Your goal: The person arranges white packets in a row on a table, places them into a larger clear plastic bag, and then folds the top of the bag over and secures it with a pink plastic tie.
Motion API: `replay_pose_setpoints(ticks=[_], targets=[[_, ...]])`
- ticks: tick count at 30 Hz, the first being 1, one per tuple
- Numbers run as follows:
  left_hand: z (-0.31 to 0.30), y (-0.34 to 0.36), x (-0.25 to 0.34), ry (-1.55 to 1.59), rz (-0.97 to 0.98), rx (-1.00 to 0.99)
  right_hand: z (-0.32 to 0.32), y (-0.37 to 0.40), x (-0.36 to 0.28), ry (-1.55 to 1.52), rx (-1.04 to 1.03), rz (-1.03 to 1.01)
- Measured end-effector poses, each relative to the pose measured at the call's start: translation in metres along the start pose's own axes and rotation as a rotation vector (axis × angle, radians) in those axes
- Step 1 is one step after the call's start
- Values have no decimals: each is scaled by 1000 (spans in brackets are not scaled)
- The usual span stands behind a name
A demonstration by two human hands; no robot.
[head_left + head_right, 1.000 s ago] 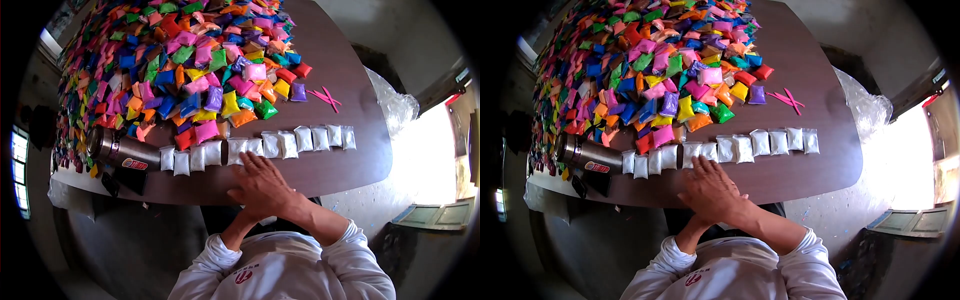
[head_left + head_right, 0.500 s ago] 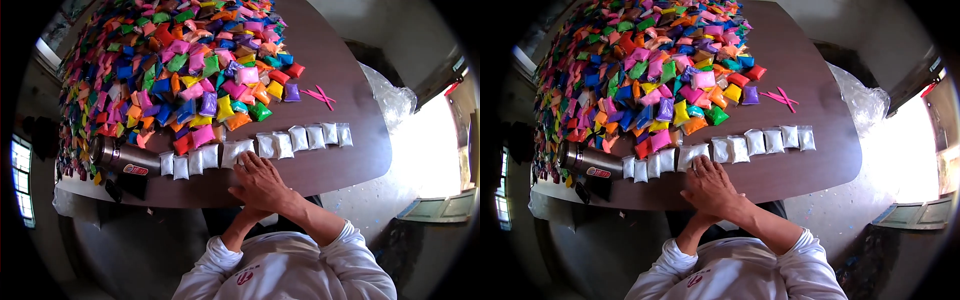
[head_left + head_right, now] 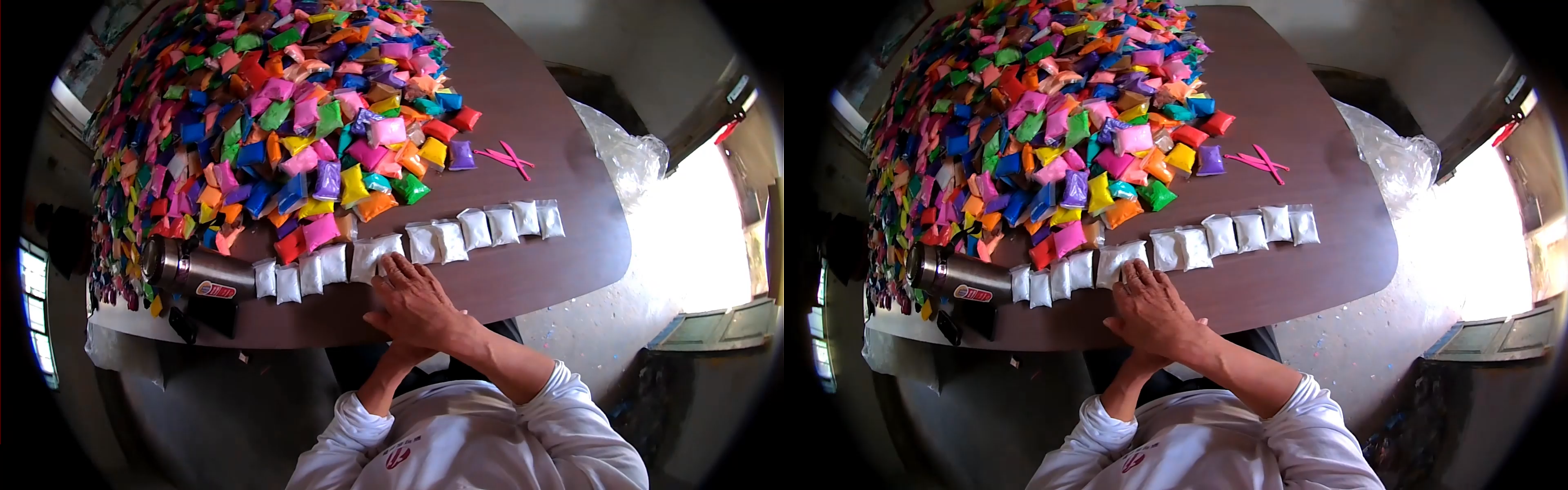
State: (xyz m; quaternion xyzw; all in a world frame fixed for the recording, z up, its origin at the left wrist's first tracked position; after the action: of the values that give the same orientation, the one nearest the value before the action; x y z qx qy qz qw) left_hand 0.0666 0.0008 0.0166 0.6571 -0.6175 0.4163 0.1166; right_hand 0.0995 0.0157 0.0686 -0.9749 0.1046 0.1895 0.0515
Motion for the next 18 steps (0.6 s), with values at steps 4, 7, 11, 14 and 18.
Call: replay_pose_setpoints(ticks=[4,7,11,14,18], targets=[[1,-1,-1,10,-3,4,1,0,3,-12,-18,3],[1,0,0,13,1,6,0,0,1,-15,-24,0],[2,0,1,22,5,10,0,1,1,-37,-17,32],[1,2,2,23,1,13,1,0,1,-24,-37,23],[2,3,1,20,0,15,-2,2,0,-54,-14,13]])
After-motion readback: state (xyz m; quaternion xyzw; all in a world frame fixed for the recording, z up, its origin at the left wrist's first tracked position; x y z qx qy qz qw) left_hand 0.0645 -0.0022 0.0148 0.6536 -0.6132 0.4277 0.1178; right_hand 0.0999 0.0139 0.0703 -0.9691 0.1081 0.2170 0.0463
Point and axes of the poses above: each hand's wrist, its own y-axis away from the middle knuckle, its own z-axis out of the palm, x = y × z, the point moved 6 cm from there along -y, towards the middle knuckle, and after that the axes turned 7 degrees about y, right-handed, at the moved point
